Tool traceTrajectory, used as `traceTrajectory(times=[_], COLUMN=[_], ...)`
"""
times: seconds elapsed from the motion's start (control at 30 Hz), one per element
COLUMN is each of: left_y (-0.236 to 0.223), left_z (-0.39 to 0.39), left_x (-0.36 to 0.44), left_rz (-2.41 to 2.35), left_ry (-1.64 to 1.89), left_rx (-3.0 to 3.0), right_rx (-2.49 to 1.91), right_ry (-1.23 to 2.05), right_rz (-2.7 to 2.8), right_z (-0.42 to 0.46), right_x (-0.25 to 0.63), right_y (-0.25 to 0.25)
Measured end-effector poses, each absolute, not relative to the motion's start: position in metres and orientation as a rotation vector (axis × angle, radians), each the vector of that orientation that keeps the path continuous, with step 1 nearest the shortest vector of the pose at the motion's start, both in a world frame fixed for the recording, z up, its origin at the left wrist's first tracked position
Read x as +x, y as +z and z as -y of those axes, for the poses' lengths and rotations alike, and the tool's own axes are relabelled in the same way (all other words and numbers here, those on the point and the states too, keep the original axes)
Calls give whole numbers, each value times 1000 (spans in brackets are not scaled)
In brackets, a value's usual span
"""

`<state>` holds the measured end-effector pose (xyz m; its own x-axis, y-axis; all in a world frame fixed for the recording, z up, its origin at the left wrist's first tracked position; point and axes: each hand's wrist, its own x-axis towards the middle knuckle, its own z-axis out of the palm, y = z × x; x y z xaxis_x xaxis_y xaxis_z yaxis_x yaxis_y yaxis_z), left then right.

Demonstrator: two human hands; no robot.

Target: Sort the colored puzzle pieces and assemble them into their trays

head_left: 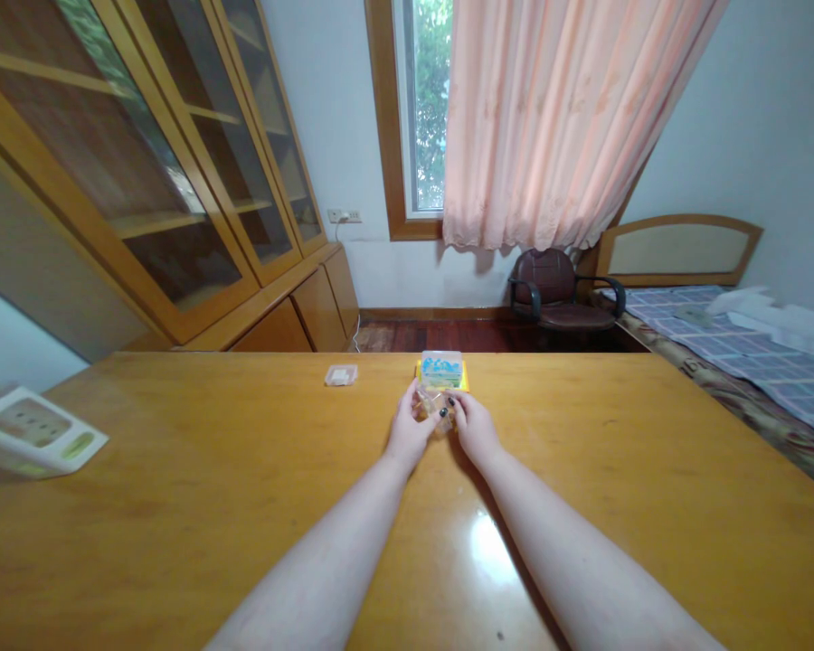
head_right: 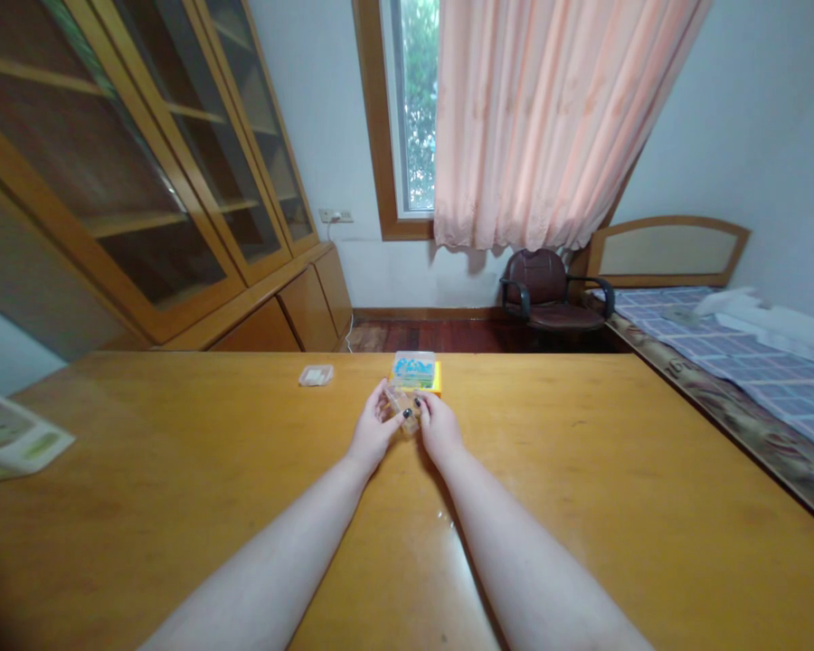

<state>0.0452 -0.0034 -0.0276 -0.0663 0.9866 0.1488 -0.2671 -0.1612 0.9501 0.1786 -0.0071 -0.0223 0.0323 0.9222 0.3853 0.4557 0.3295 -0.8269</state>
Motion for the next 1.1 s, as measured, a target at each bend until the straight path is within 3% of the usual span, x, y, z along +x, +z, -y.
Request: traceTrajectory(times=[0.37,1.1], left_y=[-26,-4], left_z=[10,17], left_x=[40,23], left_rz=[-1057,-1011], left_ry=[1491,1195], left_rx=[1289,1904], right_rx=[-1364,-1323], right_ry=[619,676], right_rz=[1427,1281], right_z=[-1,-6], right_x=[182,189], right_y=[-31,-34])
